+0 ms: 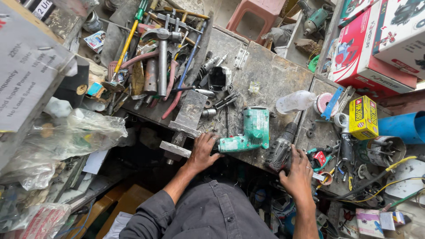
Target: The person sits at a cluttered workbench and works on a small green power tool, turning and fitting small metal parts by hand, picking up fasteners and components from the bench, and using a cordless drill on the tool near the end. The person handles the tool body, a chuck-like part, and small hardware while assembling or repairing it.
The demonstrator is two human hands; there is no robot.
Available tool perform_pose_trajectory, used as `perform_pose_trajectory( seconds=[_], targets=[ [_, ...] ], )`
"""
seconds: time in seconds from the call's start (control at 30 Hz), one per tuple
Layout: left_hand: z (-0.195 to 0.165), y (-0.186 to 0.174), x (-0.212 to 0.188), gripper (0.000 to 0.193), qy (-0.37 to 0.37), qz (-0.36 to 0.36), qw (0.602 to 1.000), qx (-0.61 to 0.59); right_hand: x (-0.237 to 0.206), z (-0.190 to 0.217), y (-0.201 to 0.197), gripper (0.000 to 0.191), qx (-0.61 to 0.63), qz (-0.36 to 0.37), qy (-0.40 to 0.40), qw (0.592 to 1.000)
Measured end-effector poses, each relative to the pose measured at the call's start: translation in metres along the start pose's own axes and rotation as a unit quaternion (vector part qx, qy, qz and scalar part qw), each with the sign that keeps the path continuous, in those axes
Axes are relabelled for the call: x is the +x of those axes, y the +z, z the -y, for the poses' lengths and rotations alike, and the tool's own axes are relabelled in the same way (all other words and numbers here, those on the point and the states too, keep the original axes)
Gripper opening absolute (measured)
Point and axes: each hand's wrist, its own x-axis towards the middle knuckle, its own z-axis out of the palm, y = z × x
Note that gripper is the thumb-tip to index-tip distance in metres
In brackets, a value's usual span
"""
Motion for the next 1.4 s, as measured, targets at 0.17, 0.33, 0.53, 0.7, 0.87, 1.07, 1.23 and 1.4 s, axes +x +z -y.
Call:
perform_pose_trajectory(
  seconds=[0.17, 0.33, 0.53, 0.7, 0.87, 1.07, 1.23, 1.4],
  targets=[
    [0.007, -0.002, 0.001, 0.080, 0.022, -0.014, 0.999, -0.032, -0.003, 0.071, -0.003, 0.065, 0.108, -0.036, -0.139, 0.984],
    [0.010, -0.003, 0.003, 0.075, 0.036, -0.032, 0.998, -0.033, 0.030, 0.142, 0.024, 0.072, -0.037, 0.035, -0.387, 0.920],
    [0.014, -0.005, 0.001, 0.073, 0.043, -0.028, 0.998, -0.036, 0.055, 0.163, 0.030, 0.064, -0.147, 0.163, -0.367, 0.904],
    [0.016, -0.007, 0.001, 0.074, 0.046, -0.032, 0.997, -0.061, 0.059, 0.165, 0.024, 0.070, -0.130, 0.157, -0.388, 0.899],
    [0.014, -0.007, 0.001, 0.071, 0.025, -0.015, 0.997, -0.069, 0.060, 0.164, 0.021, 0.069, -0.136, 0.158, -0.396, 0.894],
    [0.013, -0.007, 0.000, 0.073, 0.033, -0.025, 0.998, -0.053, 0.063, 0.160, 0.021, 0.069, -0.133, 0.154, -0.412, 0.888],
    [0.011, -0.006, -0.003, 0.076, 0.040, -0.039, 0.998, -0.019, 0.067, 0.157, 0.021, 0.071, -0.131, 0.158, -0.432, 0.878],
    [0.011, -0.007, -0.003, 0.074, 0.030, -0.028, 0.999, -0.022, 0.073, 0.155, 0.022, 0.067, -0.127, 0.163, -0.446, 0.871]
  ],
)
